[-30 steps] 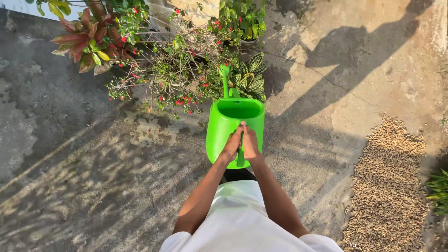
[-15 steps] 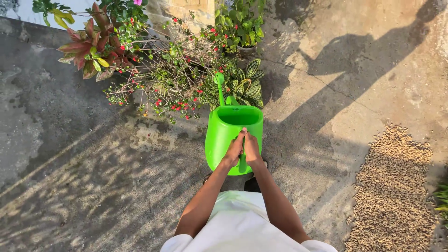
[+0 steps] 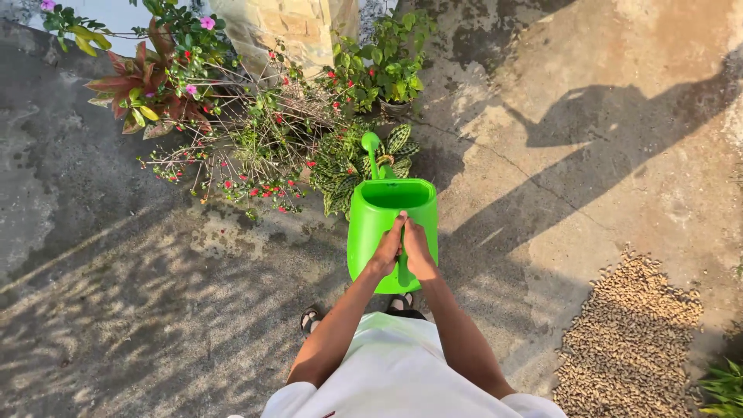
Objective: Water the plants in the garden using a watering can.
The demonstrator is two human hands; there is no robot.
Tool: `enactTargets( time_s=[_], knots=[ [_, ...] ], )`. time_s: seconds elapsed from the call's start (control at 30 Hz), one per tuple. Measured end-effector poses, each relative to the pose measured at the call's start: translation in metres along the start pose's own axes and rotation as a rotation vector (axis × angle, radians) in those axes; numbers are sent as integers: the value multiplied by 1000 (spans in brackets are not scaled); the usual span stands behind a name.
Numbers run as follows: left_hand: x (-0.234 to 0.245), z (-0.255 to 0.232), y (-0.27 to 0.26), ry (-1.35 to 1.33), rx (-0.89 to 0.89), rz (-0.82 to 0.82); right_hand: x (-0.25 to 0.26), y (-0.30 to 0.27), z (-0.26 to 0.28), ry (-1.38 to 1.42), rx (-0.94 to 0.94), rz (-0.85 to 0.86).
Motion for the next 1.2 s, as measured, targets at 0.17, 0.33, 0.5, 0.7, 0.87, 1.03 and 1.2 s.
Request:
enactTargets(
  time_s=[0.17,0.33,0.5,0.7,0.87,1.03,1.2],
  knots=[
    [-31,16,22,2,56,7,30,17,17,-115,24,-34],
    [-60,-14,17,4,30,-80,46,33,41,-135,6,-47],
    [-80,-35,37,27,-60,-46,50,51,68,-65,14,-6],
    [-102,-95,50,56,-123,-6,32,65,128,-46,26,4],
    [-116,-120,84,46,-162,17,24,91,166,-23,116,39],
    [-129,-145,134,44,-164,30,27,150,186,-53,159,36],
    [-139,-174,198,2,-137,50,25,217,209,-1,117,-7]
  ],
)
Point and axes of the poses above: each hand's wrist, its own y-axis towards the middle knuckle, its own x-axis out of the back of the hand, z = x × y, the point moved 7 cm from there along y, towards the middle knuckle, and after that the axes turned 7 degrees about y, right-handed, at the moved point
